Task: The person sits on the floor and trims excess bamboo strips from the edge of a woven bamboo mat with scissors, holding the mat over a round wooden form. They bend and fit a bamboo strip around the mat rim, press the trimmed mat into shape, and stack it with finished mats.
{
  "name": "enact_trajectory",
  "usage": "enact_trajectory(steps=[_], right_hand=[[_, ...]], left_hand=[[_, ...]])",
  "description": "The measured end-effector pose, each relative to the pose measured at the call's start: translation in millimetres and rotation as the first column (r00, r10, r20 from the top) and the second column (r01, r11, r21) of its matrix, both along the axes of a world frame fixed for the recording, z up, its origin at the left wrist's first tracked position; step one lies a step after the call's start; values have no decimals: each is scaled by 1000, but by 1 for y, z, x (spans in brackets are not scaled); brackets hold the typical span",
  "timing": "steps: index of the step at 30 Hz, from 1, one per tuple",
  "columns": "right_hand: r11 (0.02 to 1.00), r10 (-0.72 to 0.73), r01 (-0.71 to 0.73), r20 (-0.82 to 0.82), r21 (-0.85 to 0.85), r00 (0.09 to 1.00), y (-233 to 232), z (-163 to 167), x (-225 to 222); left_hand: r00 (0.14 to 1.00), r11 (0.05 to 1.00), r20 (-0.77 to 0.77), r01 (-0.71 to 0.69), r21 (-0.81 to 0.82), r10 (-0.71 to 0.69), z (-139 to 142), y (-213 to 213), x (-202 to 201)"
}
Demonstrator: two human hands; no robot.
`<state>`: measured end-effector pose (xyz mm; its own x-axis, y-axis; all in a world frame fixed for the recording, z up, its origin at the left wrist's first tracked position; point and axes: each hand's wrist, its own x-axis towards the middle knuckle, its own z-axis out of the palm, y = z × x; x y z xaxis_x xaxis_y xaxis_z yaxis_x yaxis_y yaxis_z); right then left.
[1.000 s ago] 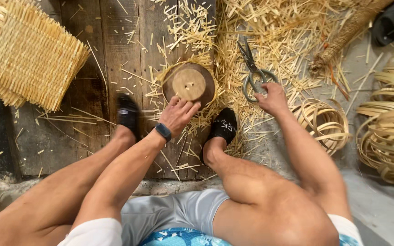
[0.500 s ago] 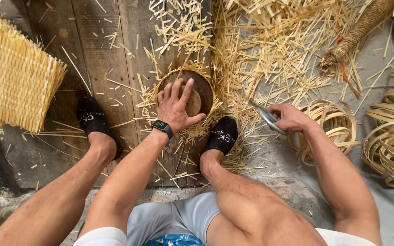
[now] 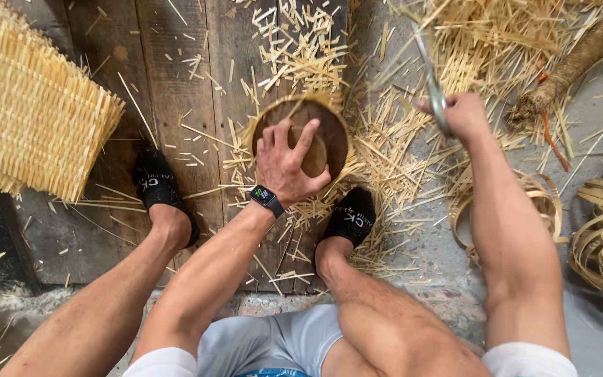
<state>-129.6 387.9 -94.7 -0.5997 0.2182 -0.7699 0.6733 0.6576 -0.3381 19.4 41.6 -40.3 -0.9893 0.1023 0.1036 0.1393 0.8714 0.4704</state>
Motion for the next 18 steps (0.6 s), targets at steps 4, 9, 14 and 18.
enact_trajectory(steps=[4,9,14,18], right_hand=[[988,141,-138,-39,76,989,-14,2,84],[928,371,-367,-68,68,926,-19,10,162],[796,603,-578,-326,182,728,-48,15,151],[705,702,-582,-289,405,651,-77,7,129]], left_hand=[[1000,1000,-2,21,-5,-21,-3,3,-11],[997,998,82,9,-66,-3,-31,2,-17],[961,961,-4,-275,-30,275,-45,23,4],[911,913,79,-408,23,405,-51,38,12]])
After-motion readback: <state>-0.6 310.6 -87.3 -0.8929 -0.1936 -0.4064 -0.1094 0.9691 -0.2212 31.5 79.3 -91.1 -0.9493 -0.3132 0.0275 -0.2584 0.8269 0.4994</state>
